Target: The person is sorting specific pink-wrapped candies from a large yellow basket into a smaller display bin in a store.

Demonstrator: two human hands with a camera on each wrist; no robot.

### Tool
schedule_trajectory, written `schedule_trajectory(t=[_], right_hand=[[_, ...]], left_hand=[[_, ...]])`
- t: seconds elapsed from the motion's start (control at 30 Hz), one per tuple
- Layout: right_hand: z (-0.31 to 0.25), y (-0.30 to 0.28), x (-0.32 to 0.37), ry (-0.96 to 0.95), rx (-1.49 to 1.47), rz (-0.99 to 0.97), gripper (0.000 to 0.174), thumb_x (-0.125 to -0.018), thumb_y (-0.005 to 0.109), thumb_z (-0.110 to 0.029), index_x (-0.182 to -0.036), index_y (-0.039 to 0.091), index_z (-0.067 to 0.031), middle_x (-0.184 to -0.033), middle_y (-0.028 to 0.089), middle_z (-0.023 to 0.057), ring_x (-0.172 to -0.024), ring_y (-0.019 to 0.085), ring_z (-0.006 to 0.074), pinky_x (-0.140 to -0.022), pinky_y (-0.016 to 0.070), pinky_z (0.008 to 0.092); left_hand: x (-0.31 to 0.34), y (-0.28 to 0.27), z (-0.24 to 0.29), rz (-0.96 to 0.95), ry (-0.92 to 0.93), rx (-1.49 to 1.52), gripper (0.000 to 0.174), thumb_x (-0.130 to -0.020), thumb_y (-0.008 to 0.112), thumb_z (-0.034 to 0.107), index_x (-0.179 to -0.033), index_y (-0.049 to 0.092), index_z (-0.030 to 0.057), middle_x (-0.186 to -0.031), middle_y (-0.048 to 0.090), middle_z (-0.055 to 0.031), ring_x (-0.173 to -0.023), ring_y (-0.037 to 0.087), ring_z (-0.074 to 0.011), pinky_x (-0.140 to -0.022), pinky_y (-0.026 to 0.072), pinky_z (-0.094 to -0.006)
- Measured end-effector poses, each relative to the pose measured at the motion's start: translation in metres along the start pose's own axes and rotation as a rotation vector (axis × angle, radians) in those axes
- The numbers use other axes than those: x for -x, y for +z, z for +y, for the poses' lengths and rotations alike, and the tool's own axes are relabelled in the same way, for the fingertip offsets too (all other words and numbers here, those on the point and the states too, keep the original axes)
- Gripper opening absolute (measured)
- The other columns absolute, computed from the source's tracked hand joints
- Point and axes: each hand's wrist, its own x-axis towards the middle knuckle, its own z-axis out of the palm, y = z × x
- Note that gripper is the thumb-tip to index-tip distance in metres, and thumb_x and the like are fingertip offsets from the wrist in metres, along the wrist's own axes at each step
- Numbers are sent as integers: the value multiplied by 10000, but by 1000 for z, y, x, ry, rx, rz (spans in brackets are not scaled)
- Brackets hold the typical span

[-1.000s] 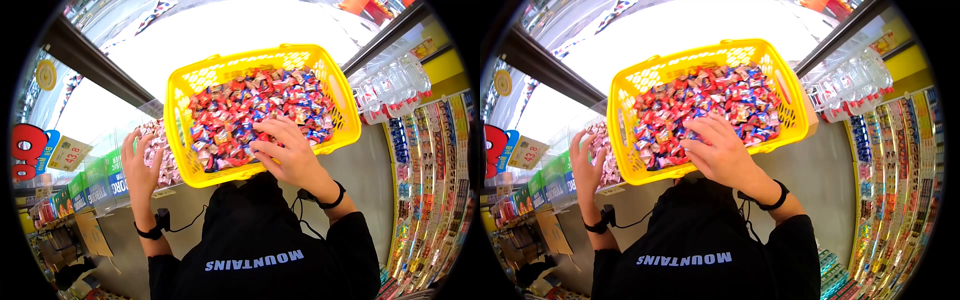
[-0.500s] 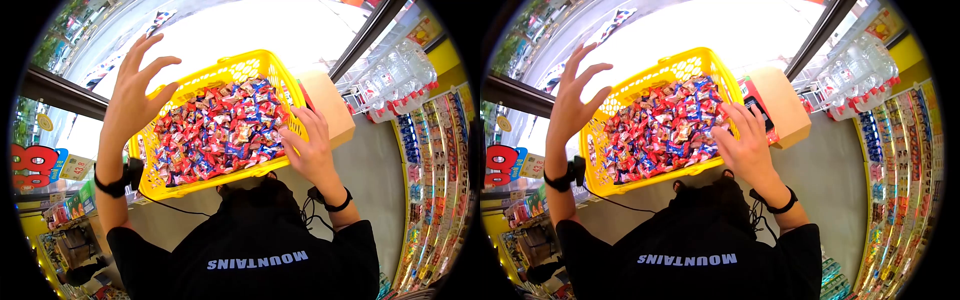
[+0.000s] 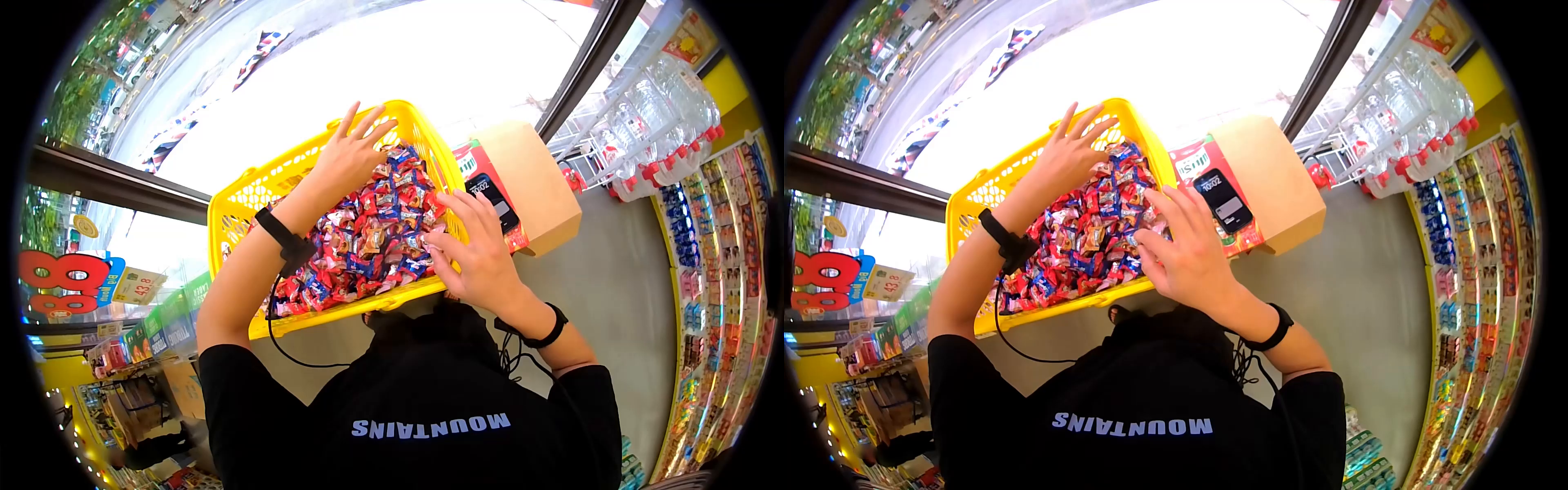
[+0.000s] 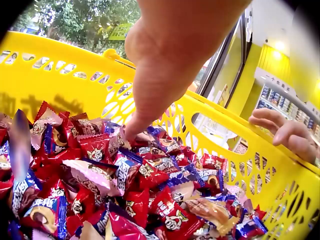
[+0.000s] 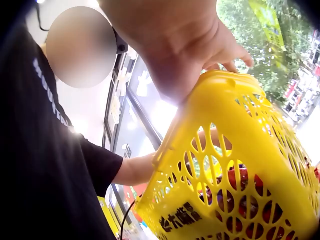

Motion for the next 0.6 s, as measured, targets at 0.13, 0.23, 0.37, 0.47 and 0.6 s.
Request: schedule_trajectory(t=[0.13,0.23,0.37,0.47,0.6], right_hand=[[-2,5,2,65,-15,7,185,-833,780,-103,-1013,749,-79,-1456,604,210,-1422,525,446,-1217,369,635],[-7,5,2,88,71,24,192,-830,782,-101,-1019,749,-86,-1462,601,207,-1420,527,446,-1212,362,638],[-21,-5,-7,56,225,-18,349,-830,825,-146,-1166,735,-110,-1487,584,188,-1433,510,430,-1204,359,647],[-44,3,-20,-36,240,13,542,-791,882,-220,-1300,716,-135,-1505,578,168,-1439,506,420,-1198,378,650],[-87,33,-35,-216,230,43,481,-844,809,-204,-1296,718,-65,-1495,609,158,-1430,547,390,-1189,409,657]], left_hand=[[3,5,4,-28,1,-40,164,-830,816,273,-987,835,231,-1613,553,-34,-1636,305,-284,-1367,107,-630],[9,-15,5,-42,-13,33,147,-876,825,306,-978,821,201,-1531,594,-51,-1606,349,-296,-1359,128,-634],[34,-81,18,0,-4,291,163,-923,797,288,-966,791,132,-1445,623,-95,-1571,399,-339,-1334,186,-656],[69,-119,40,26,47,464,177,-905,811,260,-976,776,102,-1406,627,-115,-1551,421,-365,-1323,220,-657],[125,-136,59,85,-11,596,168,-872,810,239,-932,773,87,-1376,632,-131,-1509,457,-387,-1302,250,-679]])
